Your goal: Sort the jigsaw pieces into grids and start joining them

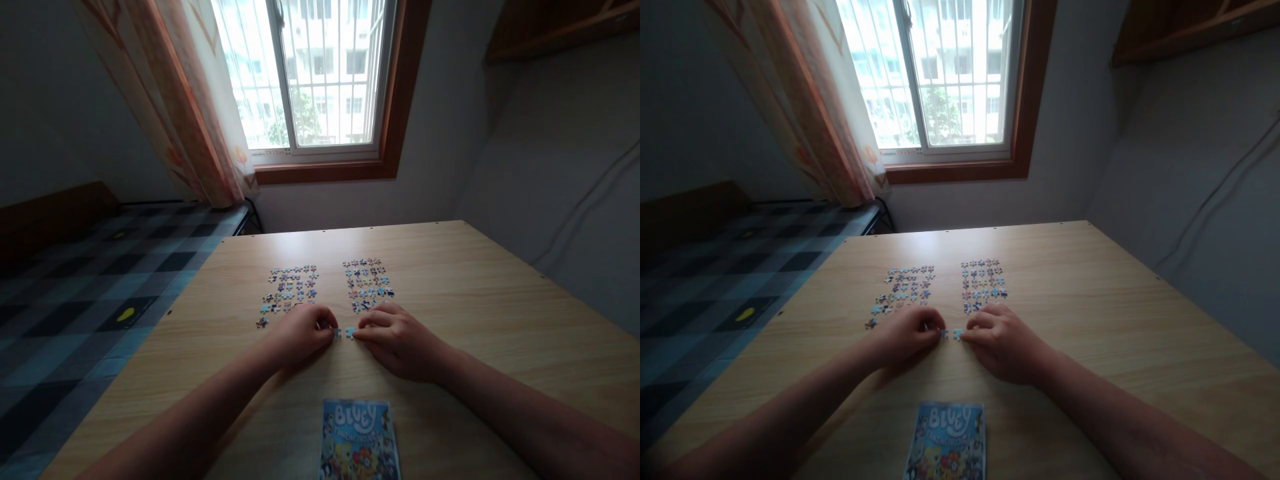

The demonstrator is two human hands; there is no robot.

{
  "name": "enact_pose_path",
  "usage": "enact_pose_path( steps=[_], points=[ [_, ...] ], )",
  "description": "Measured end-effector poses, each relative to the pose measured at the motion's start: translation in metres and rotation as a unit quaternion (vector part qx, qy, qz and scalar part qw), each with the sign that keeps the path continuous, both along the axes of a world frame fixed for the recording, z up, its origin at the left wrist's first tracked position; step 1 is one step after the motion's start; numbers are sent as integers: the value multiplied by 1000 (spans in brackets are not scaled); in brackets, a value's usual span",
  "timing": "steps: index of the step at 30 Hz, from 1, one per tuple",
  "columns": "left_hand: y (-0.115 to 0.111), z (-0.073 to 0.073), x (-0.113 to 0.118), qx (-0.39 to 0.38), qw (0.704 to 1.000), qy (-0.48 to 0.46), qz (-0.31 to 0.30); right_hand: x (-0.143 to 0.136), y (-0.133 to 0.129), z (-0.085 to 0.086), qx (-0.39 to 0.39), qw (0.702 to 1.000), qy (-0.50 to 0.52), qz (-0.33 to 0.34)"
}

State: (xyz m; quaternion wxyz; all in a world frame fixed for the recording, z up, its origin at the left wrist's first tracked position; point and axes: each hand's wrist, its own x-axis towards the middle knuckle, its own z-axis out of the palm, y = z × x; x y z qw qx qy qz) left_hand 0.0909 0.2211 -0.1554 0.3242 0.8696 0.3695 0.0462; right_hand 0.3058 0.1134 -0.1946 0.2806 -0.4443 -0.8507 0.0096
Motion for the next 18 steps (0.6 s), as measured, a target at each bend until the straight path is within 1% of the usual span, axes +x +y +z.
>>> enact_pose_path(
  steps=[4,8,12,15,18],
  points=[
    [-2,-3,-1,27,1000,-6,-6,0,-1,1,10,1000,7,0],
    [2,-4,-4,24,1000,-8,-3,3,-1,0,16,1000,13,0],
    [5,-3,-7,16,999,-15,-40,4,-2,-1,5,1000,3,4],
    [2,-3,-8,45,997,-20,-59,3,-2,0,-1,1000,-1,6],
    [-3,-5,-7,81,995,-19,-60,2,-2,1,-8,1000,-3,7]
  ],
)
